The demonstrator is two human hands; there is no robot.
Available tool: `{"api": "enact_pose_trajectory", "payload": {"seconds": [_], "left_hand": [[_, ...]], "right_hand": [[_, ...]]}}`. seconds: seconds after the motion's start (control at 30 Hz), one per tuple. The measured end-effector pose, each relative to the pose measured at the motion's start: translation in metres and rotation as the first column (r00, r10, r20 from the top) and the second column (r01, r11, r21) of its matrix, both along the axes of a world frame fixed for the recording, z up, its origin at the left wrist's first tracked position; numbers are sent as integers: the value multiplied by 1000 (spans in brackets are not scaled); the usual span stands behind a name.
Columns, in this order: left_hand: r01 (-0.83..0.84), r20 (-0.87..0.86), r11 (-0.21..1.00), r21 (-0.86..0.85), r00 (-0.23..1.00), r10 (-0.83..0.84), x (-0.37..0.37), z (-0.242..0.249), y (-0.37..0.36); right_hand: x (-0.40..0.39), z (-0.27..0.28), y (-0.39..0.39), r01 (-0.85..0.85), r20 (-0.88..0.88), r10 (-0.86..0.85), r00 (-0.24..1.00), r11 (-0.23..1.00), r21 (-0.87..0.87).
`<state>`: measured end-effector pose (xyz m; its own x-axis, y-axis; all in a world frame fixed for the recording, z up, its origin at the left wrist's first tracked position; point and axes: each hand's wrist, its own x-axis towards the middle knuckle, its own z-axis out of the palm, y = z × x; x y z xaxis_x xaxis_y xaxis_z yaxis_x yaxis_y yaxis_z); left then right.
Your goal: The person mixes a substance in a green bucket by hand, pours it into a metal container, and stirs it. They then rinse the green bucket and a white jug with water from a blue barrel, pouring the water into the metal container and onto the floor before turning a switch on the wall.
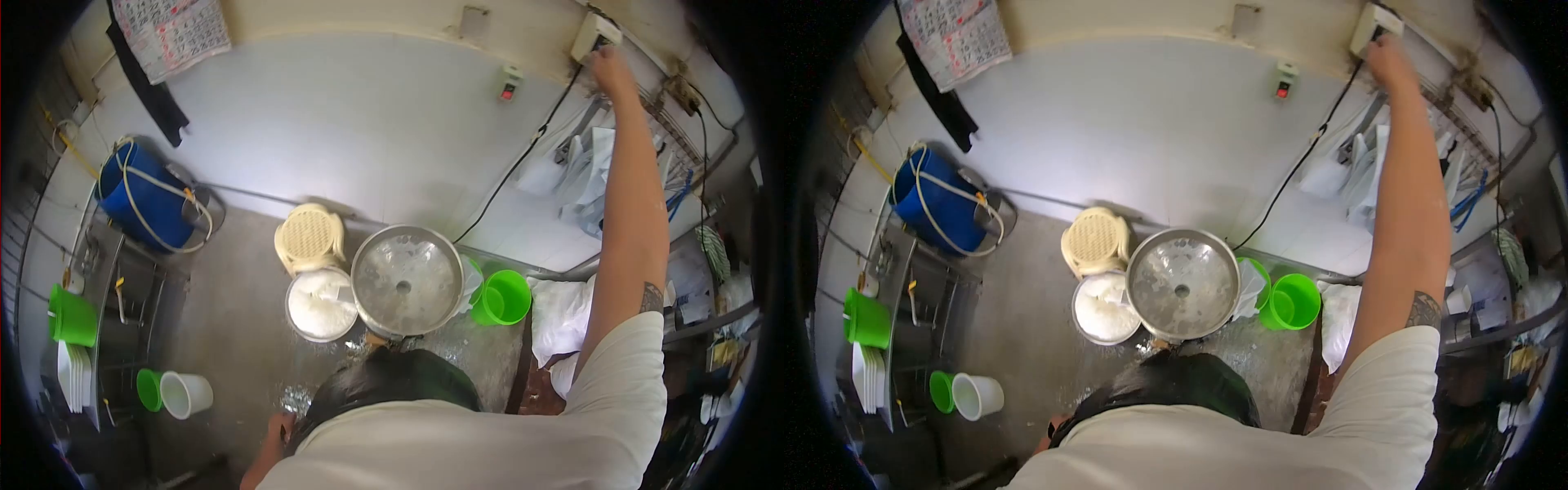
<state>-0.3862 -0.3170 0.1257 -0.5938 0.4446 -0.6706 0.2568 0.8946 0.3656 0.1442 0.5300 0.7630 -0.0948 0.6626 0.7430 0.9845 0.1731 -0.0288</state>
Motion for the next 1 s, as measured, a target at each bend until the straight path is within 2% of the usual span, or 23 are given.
{"api": "enact_pose_trajectory", "payload": {"seconds": [0.03,0.07,0.1,0.13,0.2,0.23,0.27,0.3,0.33,0.37,0.4,0.43,0.5,0.53,0.6,0.63,0.67,0.73,0.8,0.83,0.9,0.93,1.0], "left_hand": [[-53,-15,985,162,998,56,20,47,13],[-46,44,997,-55,998,49,10,40,15],[0,-6,990,-142,1000,-1,6,26,11],[200,8,974,-105,980,-200,-16,-28,-15],[101,-43,992,-80,994,-104,5,-5,-15],[60,-63,994,-94,996,-66,14,-2,-16],[18,-87,994,-105,996,-27,22,0,-20],[11,-25,983,-183,1000,-16,21,-15,-24],[9,40,966,-260,999,2,21,-29,-34],[44,28,977,-210,999,-39,32,-26,-39],[72,2,984,-163,997,-72,38,-18,-43],[49,37,984,-173,998,-44,43,1,-43],[-28,44,987,-157,998,35,55,19,-46],[-73,17,988,-136,997,76,63,20,-52],[-204,-24,971,-121,979,203,81,38,-57],[-187,-44,975,-123,982,183,89,30,-69],[-171,-67,977,-125,984,164,93,19,-81],[-176,4,969,-173,984,180,98,15,-100],[-173,65,963,-205,980,190,101,39,-110],[-248,45,949,-197,964,261,104,31,-124],[-260,51,935,-242,959,280,113,7,-152],[-329,39,916,-230,937,347,113,8,-168],[-417,118,887,-199,888,444,116,19,-199]], "right_hand": [[-1,-6,-4,-127,112,98,989,949,289],[-5,-11,-17,-272,239,165,957,798,538],[-28,-19,-53,-228,107,202,974,823,520],[-61,-35,-107,-192,-25,233,972,851,490],[-106,-87,-190,-352,-179,438,881,859,371],[-122,-128,-220,-391,-242,461,853,874,287],[-133,-171,-248,-458,-165,481,861,875,157],[-152,-226,-274,-669,-268,662,700,739,80],[-167,-278,-305,-777,-402,679,614,610,-157],[-185,-317,-341,-696,-396,580,712,504,-512],[-198,-350,-371,-790,-458,704,543,244,-563],[-206,-369,-400,-725,-312,856,412,101,-681],[-227,-394,-442,-611,-352,889,292,-110,-784],[-236,-399,-454,-605,-366,902,228,-163,-780],[-256,-405,-476,-717,-614,742,268,-272,-642],[-267,-405,-483,-706,-625,750,217,-321,-631],[-279,-402,-483,-686,-604,771,204,-328,-649],[-312,-393,-486,-680,-547,825,144,-319,-660],[-345,-386,-485,-704,-480,874,70,-298,-645],[-361,-384,-485,-714,-448,893,39,-289,-637],[-397,-381,-496,-720,-428,902,61,-257,-645],[-416,-386,-505,-710,-421,907,-9,-302,-637],[-455,-412,-521,-676,-446,883,147,-240,-697]]}}
